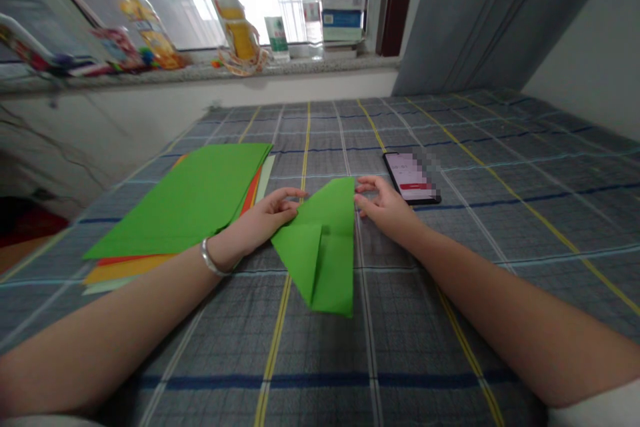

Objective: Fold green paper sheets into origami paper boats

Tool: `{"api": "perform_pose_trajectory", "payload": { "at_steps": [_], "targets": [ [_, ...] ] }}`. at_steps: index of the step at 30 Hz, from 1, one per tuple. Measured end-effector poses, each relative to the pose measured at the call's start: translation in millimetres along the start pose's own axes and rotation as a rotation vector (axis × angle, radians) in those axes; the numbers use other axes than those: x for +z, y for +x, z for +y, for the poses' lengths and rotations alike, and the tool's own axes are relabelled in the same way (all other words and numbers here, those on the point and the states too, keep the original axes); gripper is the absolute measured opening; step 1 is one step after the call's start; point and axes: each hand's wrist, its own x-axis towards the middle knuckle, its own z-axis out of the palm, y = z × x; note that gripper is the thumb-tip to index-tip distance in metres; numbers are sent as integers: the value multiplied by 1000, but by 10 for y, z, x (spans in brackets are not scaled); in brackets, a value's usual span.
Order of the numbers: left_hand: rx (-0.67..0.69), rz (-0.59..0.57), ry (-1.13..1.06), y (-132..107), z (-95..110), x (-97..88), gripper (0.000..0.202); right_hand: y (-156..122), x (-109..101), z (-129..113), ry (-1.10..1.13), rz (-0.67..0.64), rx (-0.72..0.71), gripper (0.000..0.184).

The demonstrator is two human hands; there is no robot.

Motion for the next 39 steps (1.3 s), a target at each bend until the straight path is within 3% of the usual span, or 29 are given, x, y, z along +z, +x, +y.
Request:
{"api": "perform_pose_trajectory", "payload": {
  "at_steps": [3,8,14,17,22,25,28,31,34,37,39],
  "targets": [
    [39,-40,108,16,-25,-18,34,11,17,-46,106,-14,62,44],
    [95,42,153,33,-60,-7,34,-7,18,-87,145,-152,175,30],
    [-46,176,-193,16,26,18,32,4,28,-84,273,-7,243,33],
    [-129,169,-324,-4,79,22,53,0,34,-95,305,39,238,42],
    [-183,85,-289,-57,116,26,104,-22,28,-110,321,96,248,48],
    [-177,83,-262,-62,98,31,114,-14,0,-78,267,110,252,45],
    [-144,74,-307,-51,75,50,103,5,-48,-16,95,100,177,41],
    [-85,22,-279,-50,76,75,69,11,-103,16,-151,159,2,32],
    [-68,-8,-222,-56,96,85,41,-1,-143,-17,-341,131,-127,16],
    [-71,-22,-202,-59,110,83,34,-12,-145,-79,-428,109,-216,13],
    [-61,-45,-195,-61,107,80,37,-12,-127,-115,-389,99,-178,14]
  ]
}}
